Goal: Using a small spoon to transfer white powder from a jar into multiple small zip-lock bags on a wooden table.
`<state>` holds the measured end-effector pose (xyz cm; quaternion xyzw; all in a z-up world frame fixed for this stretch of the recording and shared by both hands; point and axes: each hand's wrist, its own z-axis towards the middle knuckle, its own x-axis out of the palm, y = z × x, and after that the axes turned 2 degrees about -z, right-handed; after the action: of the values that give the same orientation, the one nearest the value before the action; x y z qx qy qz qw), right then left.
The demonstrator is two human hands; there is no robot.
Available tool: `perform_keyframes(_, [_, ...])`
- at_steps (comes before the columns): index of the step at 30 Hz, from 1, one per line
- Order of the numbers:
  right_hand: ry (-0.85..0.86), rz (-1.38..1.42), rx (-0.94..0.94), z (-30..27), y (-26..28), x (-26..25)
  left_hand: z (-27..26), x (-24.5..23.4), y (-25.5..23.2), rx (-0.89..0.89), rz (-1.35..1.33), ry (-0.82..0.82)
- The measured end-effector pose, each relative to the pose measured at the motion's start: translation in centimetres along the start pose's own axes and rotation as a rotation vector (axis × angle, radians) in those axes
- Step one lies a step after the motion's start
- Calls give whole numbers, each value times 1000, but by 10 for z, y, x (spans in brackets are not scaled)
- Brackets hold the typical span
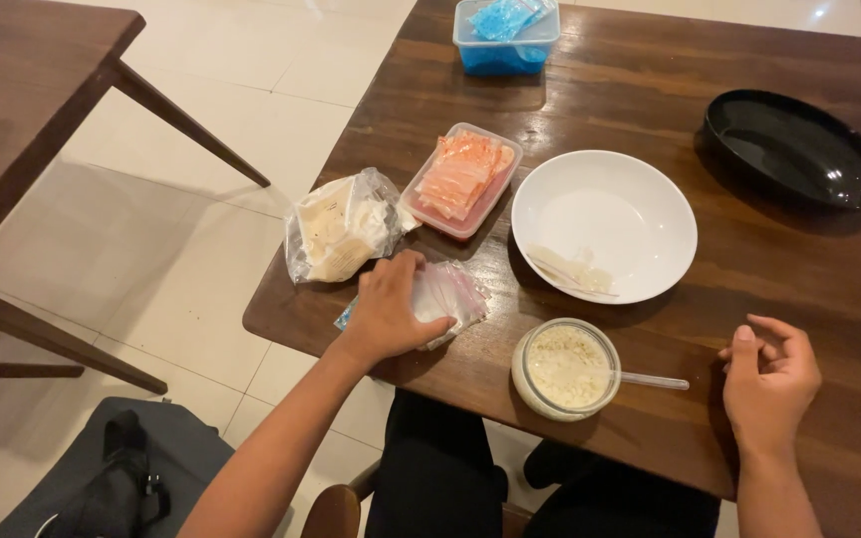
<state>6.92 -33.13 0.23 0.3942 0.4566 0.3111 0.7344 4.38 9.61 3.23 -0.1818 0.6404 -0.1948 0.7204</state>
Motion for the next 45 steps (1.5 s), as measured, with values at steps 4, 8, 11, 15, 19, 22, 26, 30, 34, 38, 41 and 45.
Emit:
perform_keyframes(4, [6,4,-35,1,-5,0,-1,-6,-9,73,-111,-122])
perform_keyframes(8, [11,-7,18,0,4,1,-16,-38,-56,-126,-346,97])
perform_keyframes(11, [-4,4,-8,0,7,2,-22,-24,-69,23,-584,121])
perform_keyframes(15, [19,-7,-21,0,-1,0,-27,12,-79,271,-753,-57])
perform_keyframes(19, [259,58,-226,-2,0,-14,-36,40,-88,293,-983,-72])
perform_keyframes(22, [535,130,-189,-14,39,-30,-45,56,-87,372,-1032,-95])
perform_keyframes(26, [499,31,-98,-43,70,-10,-51,74,-78,402,-1009,-62])
perform_keyframes(30, [330,176,-148,-61,90,9,-53,80,-73,406,-934,-57])
perform_keyframes(34, [344,90,-374,-73,111,11,-54,74,-77,384,-870,-2])
perform_keyframes(38, [307,55,-533,-69,103,-5,-56,78,-73,362,-878,4])
perform_keyframes(41, [245,-46,-541,-67,100,-7,-57,83,-68,316,-810,32])
perform_keyframes(45, [349,24,-460,-69,91,5,-55,88,-67,361,-855,9])
